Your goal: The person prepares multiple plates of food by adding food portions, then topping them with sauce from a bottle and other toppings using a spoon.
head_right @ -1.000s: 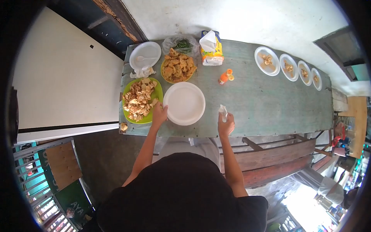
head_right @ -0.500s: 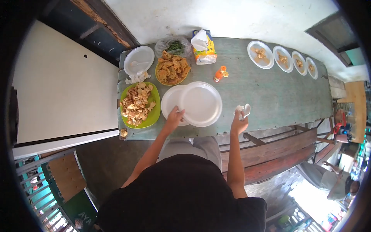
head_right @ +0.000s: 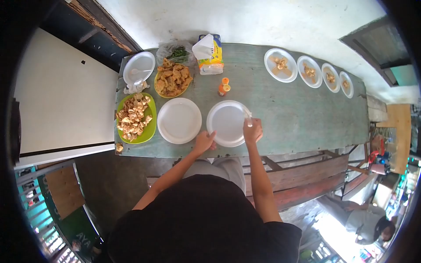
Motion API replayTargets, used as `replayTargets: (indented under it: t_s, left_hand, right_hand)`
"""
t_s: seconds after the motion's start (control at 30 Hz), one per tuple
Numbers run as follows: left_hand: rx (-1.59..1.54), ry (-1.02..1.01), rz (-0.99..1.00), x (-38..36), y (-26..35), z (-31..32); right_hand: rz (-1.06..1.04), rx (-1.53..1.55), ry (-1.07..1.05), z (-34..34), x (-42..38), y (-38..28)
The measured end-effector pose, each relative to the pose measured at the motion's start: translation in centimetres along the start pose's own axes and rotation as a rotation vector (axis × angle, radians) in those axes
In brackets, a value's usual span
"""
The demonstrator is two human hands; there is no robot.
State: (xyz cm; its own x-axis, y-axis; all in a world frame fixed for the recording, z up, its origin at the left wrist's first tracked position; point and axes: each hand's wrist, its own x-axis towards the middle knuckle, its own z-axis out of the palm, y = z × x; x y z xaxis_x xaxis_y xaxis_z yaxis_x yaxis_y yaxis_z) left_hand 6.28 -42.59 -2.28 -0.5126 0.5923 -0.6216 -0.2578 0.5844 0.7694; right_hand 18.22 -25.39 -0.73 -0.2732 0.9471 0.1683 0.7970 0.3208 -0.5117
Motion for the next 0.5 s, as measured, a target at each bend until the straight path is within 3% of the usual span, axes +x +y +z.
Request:
replayTargets:
  t_s: [0.07,0.1,0.17,0.3,0.37,0.5]
  left_hand:
    - [0.419,0.035,0.059,-1.8,2.7,-0.7]
    - [0.416,0.040,0.051,-1.7,2.8,-0.5]
    - [0.884,0.247,0.191,-1.6,2.9,-0.1]
    - [0.652,0.339,0.158,-0.4,6.9,-0.4]
    - [0.735,0.558,0.609,2.2,6.1,-0.4]
    - [0.665,0.349,0.561,5.5,5.0,-0.7]
  right_hand:
    - [-0.067,0.054,-0.073,0.5,0.7,0.9]
    - [-0.071,0.055,-0.082,0.3,0.9,0.9]
    - [-0.101,0.075,-0.140,0.0,1.0,0.7]
    - [-0.101,0.054,-0.200,0.8,1.0,1.2]
    - [-0.115,0.044,-0.207,1.2,0.9,1.3]
    - [-0.090,-0.024,-0.265,1.5,0.8,0.7]
